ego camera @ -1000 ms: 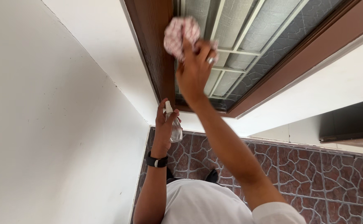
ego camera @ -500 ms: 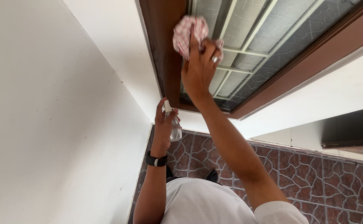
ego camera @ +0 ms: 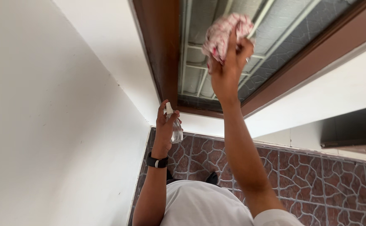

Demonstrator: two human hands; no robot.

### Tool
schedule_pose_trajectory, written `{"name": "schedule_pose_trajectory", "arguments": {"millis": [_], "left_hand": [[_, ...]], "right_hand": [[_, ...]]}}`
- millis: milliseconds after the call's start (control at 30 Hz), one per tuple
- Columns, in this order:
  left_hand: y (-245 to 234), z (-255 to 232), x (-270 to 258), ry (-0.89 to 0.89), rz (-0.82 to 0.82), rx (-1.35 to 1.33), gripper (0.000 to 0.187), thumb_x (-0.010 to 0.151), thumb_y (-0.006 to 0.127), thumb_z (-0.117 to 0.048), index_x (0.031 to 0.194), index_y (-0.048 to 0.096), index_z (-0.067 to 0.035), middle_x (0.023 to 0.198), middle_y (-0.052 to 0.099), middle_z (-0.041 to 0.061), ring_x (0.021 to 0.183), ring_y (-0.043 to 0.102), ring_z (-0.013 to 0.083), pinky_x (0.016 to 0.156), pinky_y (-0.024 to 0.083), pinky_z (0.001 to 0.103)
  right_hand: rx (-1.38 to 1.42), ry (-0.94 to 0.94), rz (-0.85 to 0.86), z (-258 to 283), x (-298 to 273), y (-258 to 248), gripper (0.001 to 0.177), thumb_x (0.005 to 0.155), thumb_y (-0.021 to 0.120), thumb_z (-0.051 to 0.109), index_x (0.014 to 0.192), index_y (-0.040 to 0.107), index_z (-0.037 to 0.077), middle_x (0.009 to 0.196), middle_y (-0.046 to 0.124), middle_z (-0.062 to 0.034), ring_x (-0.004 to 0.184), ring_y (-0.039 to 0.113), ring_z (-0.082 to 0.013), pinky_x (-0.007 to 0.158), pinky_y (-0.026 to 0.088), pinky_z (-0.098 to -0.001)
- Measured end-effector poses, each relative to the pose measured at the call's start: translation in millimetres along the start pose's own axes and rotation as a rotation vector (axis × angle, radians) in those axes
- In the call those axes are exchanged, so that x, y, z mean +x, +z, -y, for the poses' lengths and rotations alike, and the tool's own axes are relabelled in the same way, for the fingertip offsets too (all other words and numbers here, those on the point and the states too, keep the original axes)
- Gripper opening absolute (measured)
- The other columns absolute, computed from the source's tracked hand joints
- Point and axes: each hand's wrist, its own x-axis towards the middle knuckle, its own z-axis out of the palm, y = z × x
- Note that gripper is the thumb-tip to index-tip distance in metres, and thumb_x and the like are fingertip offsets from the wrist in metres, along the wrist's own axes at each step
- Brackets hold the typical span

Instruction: The person cleans a window frame and glass pane using a spray bottle and a cloth. They repeatedly spray the surface and wipe it down with a red and white checkered cloth, focusing on the upper sections of the window.

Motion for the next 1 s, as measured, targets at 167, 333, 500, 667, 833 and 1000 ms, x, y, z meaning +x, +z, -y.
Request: {"name": "schedule_pose_trajectory", "arguments": {"millis": [167, 333, 500, 667, 833, 1000], "left_hand": [[-0.2, 1.0, 6.2, -0.004, -0.006, 0.02, 0.067, 0.094, 0.066, -0.013, 0.155, 0.039, -0.019, 0.096, 0.065, 0.005, 0.081, 0.064, 0.0148, 0.064, 0.059, 0.032], [4.2, -4.2, 5.6, -0.012, -0.03, 0.028, 0.067, 0.092, 0.063, -0.012, 0.154, 0.039, -0.02, 0.096, 0.065, 0.004, 0.08, 0.065, 0.015, 0.062, 0.061, 0.035], [12.1, -3.0, 1.9, -0.004, 0.02, 0.002, 0.068, 0.093, 0.068, -0.014, 0.154, 0.04, -0.018, 0.096, 0.064, 0.006, 0.08, 0.064, 0.017, 0.064, 0.059, 0.034], [6.0, -4.4, -2.4, -0.021, -0.001, 0.012, 0.07, 0.091, 0.067, -0.015, 0.155, 0.038, -0.019, 0.096, 0.064, 0.006, 0.08, 0.065, 0.0161, 0.063, 0.06, 0.035], [6.8, -3.8, -2.9, -0.04, -0.023, 0.034, 0.07, 0.09, 0.067, -0.016, 0.154, 0.039, -0.021, 0.098, 0.065, 0.003, 0.082, 0.065, 0.0148, 0.064, 0.06, 0.036], [13.8, 1.2, -3.4, -0.035, 0.03, 0.056, 0.069, 0.091, 0.069, -0.019, 0.154, 0.04, -0.021, 0.098, 0.066, 0.004, 0.082, 0.065, 0.0142, 0.068, 0.057, 0.035]], "right_hand": [[0.325, 0.36, -0.071, -33.7, -29.9, -50.1, 0.079, 0.092, 0.054, -0.023, 0.16, 0.034, 0.011, 0.137, 0.031, -0.0106, 0.117, 0.061, -0.0212, 0.071, 0.064, -0.0267], [0.253, 0.357, -0.289, -52.6, -7.3, -60.5, 0.055, 0.101, 0.056, -0.021, 0.146, 0.052, 0.009, 0.135, 0.037, -0.0091, 0.122, 0.061, -0.0234, 0.092, 0.066, -0.0342], [0.294, 0.194, -0.13, -32.4, 7.8, -41.5, 0.067, 0.091, 0.066, -0.018, 0.151, 0.042, -0.001, 0.138, 0.032, -0.0103, 0.123, 0.052, -0.0227, 0.095, 0.062, -0.036], [0.31, 0.205, -0.23, -58.0, 24.6, -92.0, 0.031, 0.113, 0.062, -0.011, 0.139, 0.057, 0.004, 0.125, 0.061, -0.0095, 0.111, 0.071, -0.0202, 0.094, 0.069, -0.0329], [0.018, 0.089, -0.074, -48.5, 22.3, -78.9, 0.045, 0.1, 0.068, -0.011, 0.142, 0.058, 0.002, 0.127, 0.063, -0.0126, 0.116, 0.067, -0.0246, 0.099, 0.064, -0.0383], [0.24, 0.175, -0.003, -45.7, 33.8, -105.0, 0.049, 0.106, 0.06, -0.014, 0.152, 0.053, 0.0, 0.134, 0.062, -0.0173, 0.123, 0.066, -0.026, 0.106, 0.063, -0.0417]]}}
